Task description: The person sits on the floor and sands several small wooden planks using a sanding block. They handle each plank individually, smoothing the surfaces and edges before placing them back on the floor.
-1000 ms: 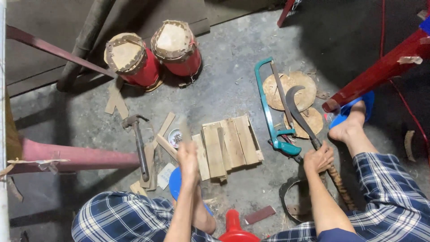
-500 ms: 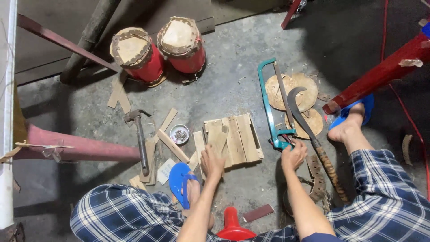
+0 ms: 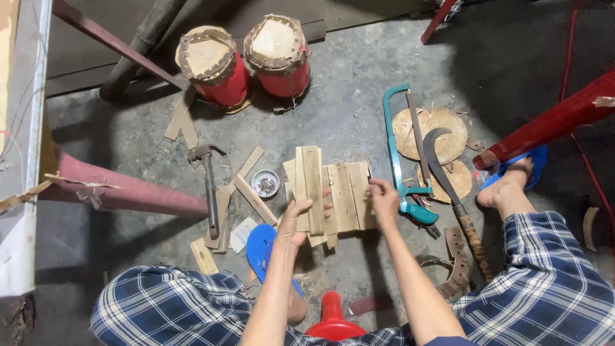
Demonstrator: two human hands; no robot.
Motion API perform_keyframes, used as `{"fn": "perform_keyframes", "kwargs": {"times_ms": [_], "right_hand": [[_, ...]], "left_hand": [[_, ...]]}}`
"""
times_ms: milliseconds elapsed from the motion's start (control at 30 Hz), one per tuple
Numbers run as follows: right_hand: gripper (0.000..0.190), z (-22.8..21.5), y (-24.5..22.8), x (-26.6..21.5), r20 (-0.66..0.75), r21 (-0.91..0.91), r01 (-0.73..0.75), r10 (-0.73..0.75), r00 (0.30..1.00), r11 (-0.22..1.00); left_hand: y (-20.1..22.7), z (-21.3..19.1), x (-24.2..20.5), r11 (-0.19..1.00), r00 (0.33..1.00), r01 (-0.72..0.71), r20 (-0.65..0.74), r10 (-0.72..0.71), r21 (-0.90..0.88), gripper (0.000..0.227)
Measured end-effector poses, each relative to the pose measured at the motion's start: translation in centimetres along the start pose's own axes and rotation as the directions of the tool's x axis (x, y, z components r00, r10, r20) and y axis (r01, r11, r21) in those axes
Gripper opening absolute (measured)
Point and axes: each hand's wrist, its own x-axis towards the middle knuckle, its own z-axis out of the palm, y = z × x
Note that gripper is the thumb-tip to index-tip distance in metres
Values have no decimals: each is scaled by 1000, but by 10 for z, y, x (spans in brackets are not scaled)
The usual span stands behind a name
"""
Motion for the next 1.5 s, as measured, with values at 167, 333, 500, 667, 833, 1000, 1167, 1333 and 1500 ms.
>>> {"fn": "perform_keyframes", "kwargs": {"times_ms": [167, 333, 500, 667, 833, 1000, 1167, 1333, 1500], "right_hand": [[18, 38, -20, -46, 242, -147, 45, -8, 970, 988], [19, 60, -9, -55, 305, -174, -25, 78, 949, 984], [29, 55, -42, -46, 605, 354, -486, 200, 770, 799], [43, 37, -114, -73, 763, 283, -238, -68, 643, 929], [39, 55, -87, -65, 757, 293, -144, -138, 639, 945], [25, 48, -82, -55, 717, 364, -346, -24, 697, 865], [24, 37, -79, -50, 703, 395, -385, -4, 711, 834], [29, 37, -125, -80, 760, 249, -186, -73, 646, 950], [52, 51, -83, -81, 389, -356, -18, 165, 906, 934]], "left_hand": [[3, 0, -10, 998, 998, -45, -36, 43, -48, 40], [9, 0, -13, 993, 995, -92, -33, 89, -71, 42], [16, -7, -21, 976, 975, -208, -91, 201, -66, 44], [31, 26, -24, 952, 942, -303, -168, 291, -48, 47], [32, 15, -16, 930, 914, -368, -193, 357, -21, 43], [33, 7, -15, 935, 934, -341, -150, 326, -95, 42], [32, -19, -2, 929, 933, -358, -57, 354, -90, 43], [40, -15, -12, 943, 941, -331, -54, 333, 40, 57], [48, -22, -20, 876, 765, -388, -429, 480, 287, 51]]}}
